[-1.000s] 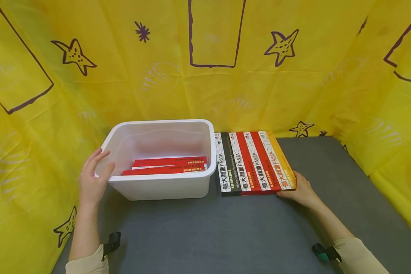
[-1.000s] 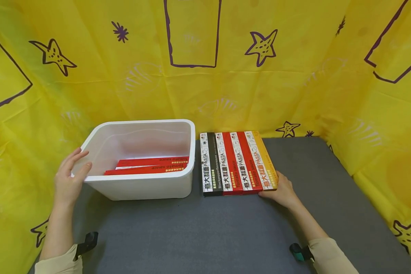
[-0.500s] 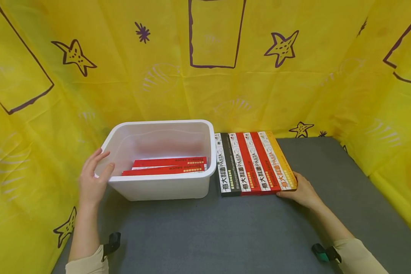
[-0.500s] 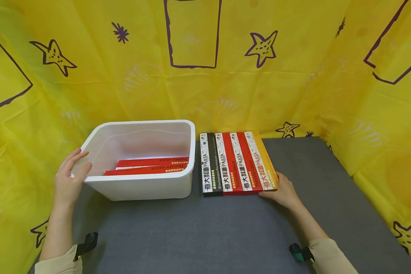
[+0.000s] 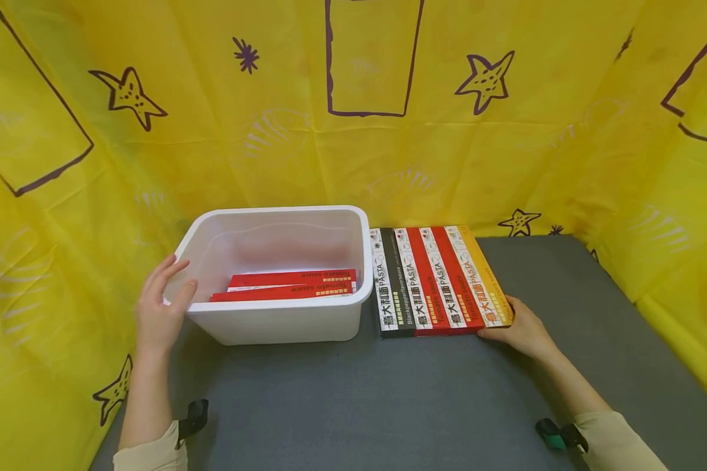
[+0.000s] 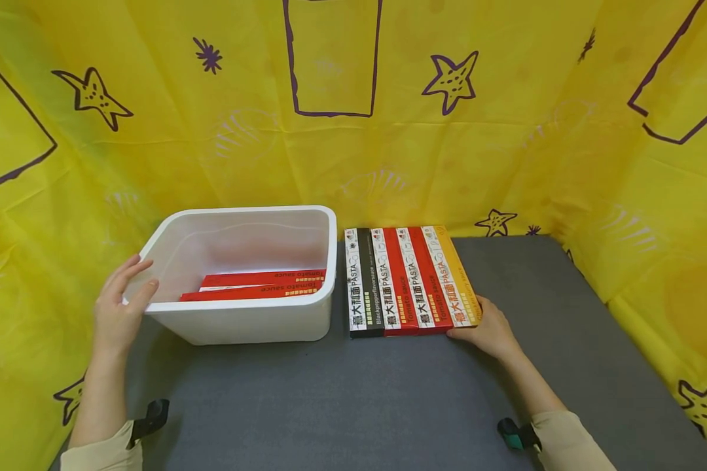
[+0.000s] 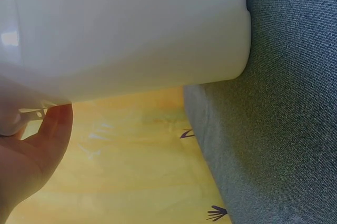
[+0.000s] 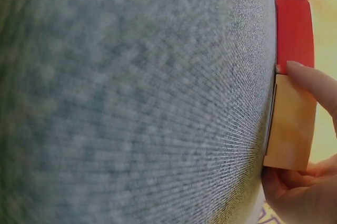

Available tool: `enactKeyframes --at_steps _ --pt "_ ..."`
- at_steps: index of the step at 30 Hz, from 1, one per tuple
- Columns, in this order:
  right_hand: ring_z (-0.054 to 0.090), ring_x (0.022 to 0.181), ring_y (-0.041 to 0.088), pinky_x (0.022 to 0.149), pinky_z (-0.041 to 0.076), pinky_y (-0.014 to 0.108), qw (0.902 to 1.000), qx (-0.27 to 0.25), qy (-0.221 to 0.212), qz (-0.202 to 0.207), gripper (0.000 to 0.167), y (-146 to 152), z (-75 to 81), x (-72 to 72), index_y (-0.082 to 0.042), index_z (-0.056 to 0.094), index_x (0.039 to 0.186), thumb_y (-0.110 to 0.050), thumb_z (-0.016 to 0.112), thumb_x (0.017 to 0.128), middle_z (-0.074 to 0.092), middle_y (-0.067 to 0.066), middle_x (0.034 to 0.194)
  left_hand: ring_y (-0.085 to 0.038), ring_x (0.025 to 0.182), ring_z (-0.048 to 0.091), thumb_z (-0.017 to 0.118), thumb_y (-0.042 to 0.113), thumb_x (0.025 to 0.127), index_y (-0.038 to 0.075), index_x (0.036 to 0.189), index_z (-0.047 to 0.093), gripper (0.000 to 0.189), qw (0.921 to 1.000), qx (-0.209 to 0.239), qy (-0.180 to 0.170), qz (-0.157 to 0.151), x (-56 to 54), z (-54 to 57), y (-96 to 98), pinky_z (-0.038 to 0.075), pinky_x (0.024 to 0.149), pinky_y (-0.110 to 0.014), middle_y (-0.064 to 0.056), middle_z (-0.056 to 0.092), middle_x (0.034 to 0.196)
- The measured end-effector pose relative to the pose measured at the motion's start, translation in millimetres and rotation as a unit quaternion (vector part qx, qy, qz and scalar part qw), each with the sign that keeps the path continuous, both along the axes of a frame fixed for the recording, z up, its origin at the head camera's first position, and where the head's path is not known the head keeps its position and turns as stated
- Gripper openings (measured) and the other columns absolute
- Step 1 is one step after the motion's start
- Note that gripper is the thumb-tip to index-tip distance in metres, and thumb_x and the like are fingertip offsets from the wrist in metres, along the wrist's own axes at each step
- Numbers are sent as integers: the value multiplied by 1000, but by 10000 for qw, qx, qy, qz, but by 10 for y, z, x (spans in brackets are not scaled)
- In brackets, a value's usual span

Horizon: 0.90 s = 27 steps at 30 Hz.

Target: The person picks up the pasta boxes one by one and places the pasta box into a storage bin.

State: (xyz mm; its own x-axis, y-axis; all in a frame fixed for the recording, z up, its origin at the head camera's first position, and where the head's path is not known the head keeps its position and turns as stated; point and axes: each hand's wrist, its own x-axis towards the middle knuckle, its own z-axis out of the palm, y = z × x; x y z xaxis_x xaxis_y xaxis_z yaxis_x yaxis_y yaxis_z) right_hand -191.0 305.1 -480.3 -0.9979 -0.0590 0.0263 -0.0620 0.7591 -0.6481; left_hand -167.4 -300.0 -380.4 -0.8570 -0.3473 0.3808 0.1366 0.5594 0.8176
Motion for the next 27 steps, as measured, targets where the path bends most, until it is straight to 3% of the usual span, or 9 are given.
enactKeyframes --at_steps 13,20,23,27 --pt "41 122 44 96 33 59 9958 -532 -593 -460 106 22 191 82 7 21 149 -42 80 77 38 33 141 -25 140 33 59 22 92 11 134 60 44 10000 14 9 9 3 8 6 15 114 -58 -3 44 150" --pt "41 121 43 93 36 56 9902 -881 -383 -1011 103 1 294 125 0 19 153 -50 74 82 37 31 143 -25 140 32 59 23 92 10 134 59 44 10000 2 -8 3 -5 7 7 15 114 -59 -4 44 150" --pt "43 120 40 89 40 48 9870 -1027 -219 -1213 98 -10 314 129 -3 22 153 -50 71 84 39 30 142 -24 141 32 59 24 93 11 134 59 44 10000 7 -40 6 -6 6 6 15 113 -59 -3 43 150" --pt "48 113 27 80 41 23 9785 -1339 22 -1568 90 -40 348 133 -4 30 152 -44 73 84 45 26 140 -25 140 32 59 23 92 11 134 59 44 10000 7 -4 8 3 13 10 15 114 -58 -3 44 150"
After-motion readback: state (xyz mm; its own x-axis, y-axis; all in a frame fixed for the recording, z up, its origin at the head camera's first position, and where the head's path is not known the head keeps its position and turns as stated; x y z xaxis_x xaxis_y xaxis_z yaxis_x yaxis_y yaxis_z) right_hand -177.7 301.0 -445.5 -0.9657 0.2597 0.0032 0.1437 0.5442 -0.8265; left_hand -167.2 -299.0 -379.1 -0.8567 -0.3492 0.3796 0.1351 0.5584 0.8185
